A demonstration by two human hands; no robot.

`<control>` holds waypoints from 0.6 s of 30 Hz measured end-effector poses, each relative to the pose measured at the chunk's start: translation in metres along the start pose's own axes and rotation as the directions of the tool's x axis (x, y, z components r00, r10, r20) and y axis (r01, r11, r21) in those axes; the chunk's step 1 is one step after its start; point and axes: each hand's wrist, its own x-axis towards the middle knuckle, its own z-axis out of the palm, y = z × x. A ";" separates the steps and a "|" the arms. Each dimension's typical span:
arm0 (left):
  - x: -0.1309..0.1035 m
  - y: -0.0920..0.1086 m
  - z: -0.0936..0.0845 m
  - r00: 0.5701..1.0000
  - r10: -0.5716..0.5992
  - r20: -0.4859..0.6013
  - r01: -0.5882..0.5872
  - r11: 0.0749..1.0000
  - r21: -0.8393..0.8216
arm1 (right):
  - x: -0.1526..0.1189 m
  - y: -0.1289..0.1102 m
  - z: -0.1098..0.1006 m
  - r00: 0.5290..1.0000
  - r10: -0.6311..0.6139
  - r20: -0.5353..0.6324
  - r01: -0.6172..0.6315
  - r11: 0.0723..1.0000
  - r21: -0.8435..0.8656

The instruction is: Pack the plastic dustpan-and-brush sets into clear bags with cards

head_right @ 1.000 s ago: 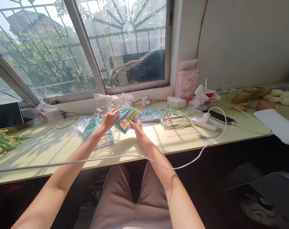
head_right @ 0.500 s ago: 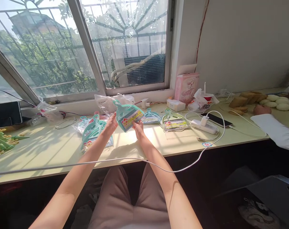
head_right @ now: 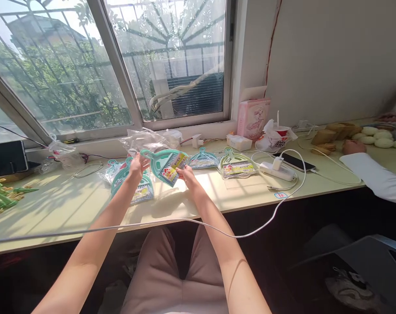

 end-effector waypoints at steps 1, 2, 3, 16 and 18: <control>0.000 0.004 -0.004 0.999 0.002 -0.036 -0.002 1.000 0.011 | -0.005 -0.003 0.000 1.000 0.014 0.028 -0.013 1.000 -0.023; 0.000 0.008 -0.008 0.998 0.008 -0.062 -0.007 1.000 0.019 | -0.009 -0.007 0.000 0.999 0.029 0.040 -0.027 0.998 -0.049; 0.000 0.011 -0.013 0.997 0.020 -0.070 -0.018 1.000 0.025 | -0.011 -0.010 -0.001 0.998 0.041 0.042 -0.038 0.997 -0.071; -0.006 0.012 -0.042 0.974 0.112 0.199 -0.132 0.987 0.092 | 0.005 0.004 0.002 0.998 -0.034 -0.048 0.035 0.999 0.034; -0.012 0.007 -0.034 0.964 0.105 0.246 -0.130 0.988 0.088 | 0.007 0.010 0.001 0.996 -0.054 -0.076 0.059 0.997 0.058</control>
